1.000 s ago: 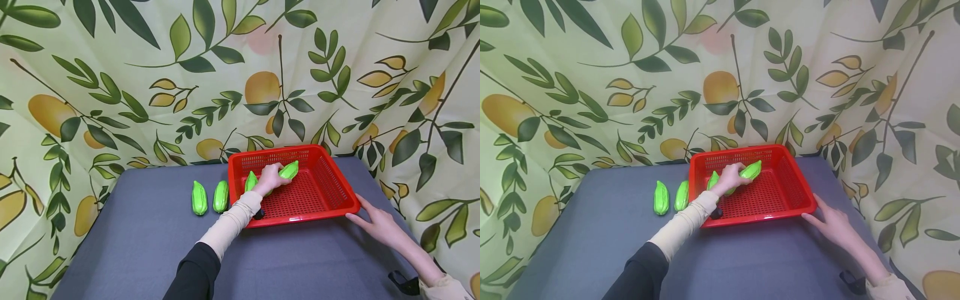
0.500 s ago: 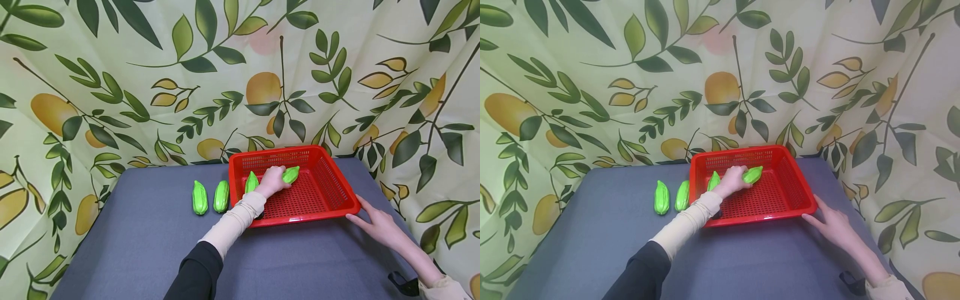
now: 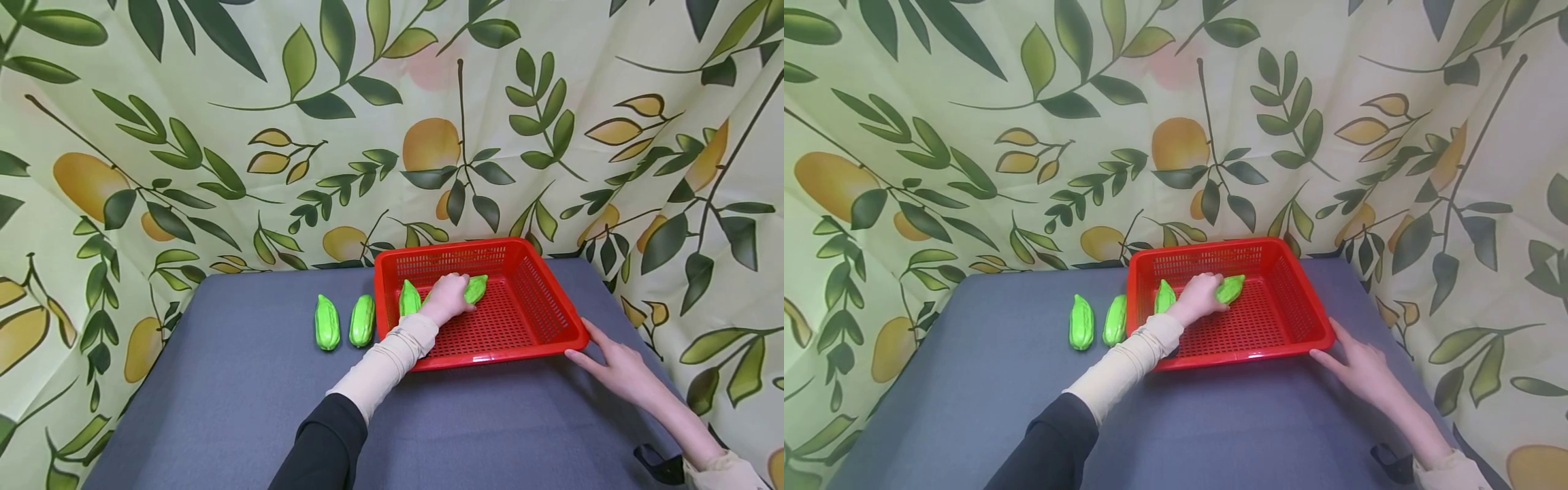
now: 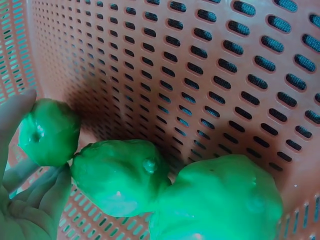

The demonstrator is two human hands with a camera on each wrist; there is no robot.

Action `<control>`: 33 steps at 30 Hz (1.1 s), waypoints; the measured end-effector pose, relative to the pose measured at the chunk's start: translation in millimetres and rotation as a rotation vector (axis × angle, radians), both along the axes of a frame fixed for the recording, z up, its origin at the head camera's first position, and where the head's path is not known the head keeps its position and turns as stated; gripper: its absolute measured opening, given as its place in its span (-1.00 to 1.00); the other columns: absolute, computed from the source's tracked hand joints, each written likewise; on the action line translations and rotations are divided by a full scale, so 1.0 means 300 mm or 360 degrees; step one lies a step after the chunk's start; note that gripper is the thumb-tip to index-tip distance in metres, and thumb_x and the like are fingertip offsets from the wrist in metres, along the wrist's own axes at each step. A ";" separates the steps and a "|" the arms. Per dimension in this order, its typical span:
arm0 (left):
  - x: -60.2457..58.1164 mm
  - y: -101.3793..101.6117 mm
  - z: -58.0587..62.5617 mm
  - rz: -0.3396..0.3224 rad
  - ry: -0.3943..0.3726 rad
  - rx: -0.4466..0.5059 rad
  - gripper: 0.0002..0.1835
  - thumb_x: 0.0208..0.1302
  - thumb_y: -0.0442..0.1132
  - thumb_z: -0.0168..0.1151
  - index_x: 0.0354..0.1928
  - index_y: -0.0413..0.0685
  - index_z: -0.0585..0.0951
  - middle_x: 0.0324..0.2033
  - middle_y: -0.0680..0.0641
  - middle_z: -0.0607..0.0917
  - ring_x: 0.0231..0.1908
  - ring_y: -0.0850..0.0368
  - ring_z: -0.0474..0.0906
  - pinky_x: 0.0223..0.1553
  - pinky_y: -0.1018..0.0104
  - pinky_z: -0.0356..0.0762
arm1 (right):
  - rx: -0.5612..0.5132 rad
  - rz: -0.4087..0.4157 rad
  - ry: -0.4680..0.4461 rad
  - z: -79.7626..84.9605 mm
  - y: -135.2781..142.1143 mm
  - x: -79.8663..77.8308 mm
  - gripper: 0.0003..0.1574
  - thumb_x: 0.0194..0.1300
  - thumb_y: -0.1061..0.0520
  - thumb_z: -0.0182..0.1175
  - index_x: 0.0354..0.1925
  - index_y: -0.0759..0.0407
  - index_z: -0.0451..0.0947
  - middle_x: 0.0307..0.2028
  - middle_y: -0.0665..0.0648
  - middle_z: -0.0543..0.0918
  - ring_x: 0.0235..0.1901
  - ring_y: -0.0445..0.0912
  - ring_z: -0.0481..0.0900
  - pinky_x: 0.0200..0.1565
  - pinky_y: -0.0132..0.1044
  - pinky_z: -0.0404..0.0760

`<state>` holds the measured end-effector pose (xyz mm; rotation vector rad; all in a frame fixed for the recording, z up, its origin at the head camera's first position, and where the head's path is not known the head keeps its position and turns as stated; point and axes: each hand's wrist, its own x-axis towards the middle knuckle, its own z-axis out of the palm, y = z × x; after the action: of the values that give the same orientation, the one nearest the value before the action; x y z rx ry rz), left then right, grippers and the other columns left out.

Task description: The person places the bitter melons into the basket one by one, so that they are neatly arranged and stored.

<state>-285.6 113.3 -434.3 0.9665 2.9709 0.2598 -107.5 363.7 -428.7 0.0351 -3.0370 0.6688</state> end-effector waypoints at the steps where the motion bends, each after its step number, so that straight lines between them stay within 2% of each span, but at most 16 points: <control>1: 0.000 0.000 -0.002 0.0003 0.0005 -0.0002 -0.51 0.03 0.07 0.42 -0.08 -0.05 0.57 -0.26 0.01 0.67 -0.17 0.13 0.61 -0.10 0.33 0.55 | -0.0001 0.0002 0.0000 0.000 0.000 0.000 0.00 0.21 -0.12 0.25 0.30 0.54 0.11 0.06 0.64 0.43 -0.15 0.39 0.55 -0.49 -0.18 0.50; 10: -0.003 -0.011 -0.007 0.0028 -0.0055 0.0079 -0.60 0.00 0.08 0.43 -0.30 -0.07 0.60 -0.38 0.01 0.65 -0.31 0.15 0.57 -0.23 0.34 0.53 | -0.0014 -0.0002 -0.0009 -0.006 -0.004 0.005 0.01 0.22 -0.12 0.25 0.31 0.53 0.11 0.06 0.64 0.43 -0.12 0.41 0.53 -0.42 0.02 0.58; 13: -0.005 -0.017 -0.008 0.0058 -0.0091 0.0143 -0.62 0.00 0.05 0.43 -0.34 -0.10 0.60 -0.40 -0.01 0.66 -0.33 0.12 0.57 -0.27 0.32 0.52 | -0.0018 0.0003 -0.0009 -0.007 -0.006 0.005 0.01 0.22 -0.13 0.24 0.31 0.54 0.11 0.05 0.64 0.43 -0.12 0.41 0.53 -0.42 0.00 0.57; 18: -0.009 -0.030 -0.009 0.0152 -0.0171 0.0291 -0.51 0.04 0.03 0.42 -0.11 -0.18 0.63 -0.21 -0.07 0.72 -0.17 0.04 0.64 -0.12 0.30 0.57 | -0.0027 0.0009 -0.0013 -0.007 -0.010 0.005 0.00 0.23 -0.12 0.24 0.31 0.53 0.11 0.07 0.64 0.42 -0.09 0.41 0.53 -0.41 -0.04 0.57; 22: -0.009 -0.041 0.001 0.0218 -0.0315 0.0471 -0.43 0.07 -0.01 0.40 0.06 -0.22 0.57 -0.05 -0.13 0.69 -0.04 0.02 0.61 -0.01 0.30 0.55 | -0.0036 0.0020 -0.0009 -0.004 -0.012 0.005 0.00 0.23 -0.12 0.24 0.31 0.53 0.10 0.08 0.64 0.41 -0.08 0.43 0.51 -0.38 0.04 0.59; 27: -0.008 -0.041 0.041 0.0203 -0.0449 0.0644 -0.43 0.09 -0.02 0.39 0.09 -0.21 0.56 -0.03 -0.11 0.68 -0.02 0.06 0.59 -0.03 0.36 0.54 | -0.0022 0.0010 -0.0014 0.004 -0.010 0.003 0.00 0.23 -0.12 0.23 0.31 0.54 0.10 0.07 0.64 0.42 -0.08 0.42 0.51 -0.40 0.02 0.59; 33: -0.008 -0.034 0.084 0.0149 -0.0539 0.0800 -0.43 0.10 -0.06 0.39 0.11 -0.23 0.54 0.02 -0.13 0.66 0.00 0.07 0.61 -0.02 0.41 0.55 | -0.0027 0.0006 -0.0011 0.004 -0.004 0.001 0.01 0.23 -0.11 0.24 0.31 0.55 0.09 0.08 0.65 0.40 -0.06 0.43 0.50 -0.36 0.05 0.60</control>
<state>-288.1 103.2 -409.1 0.7091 2.6800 1.0906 -107.4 362.4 -427.5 0.0383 -3.0384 0.6968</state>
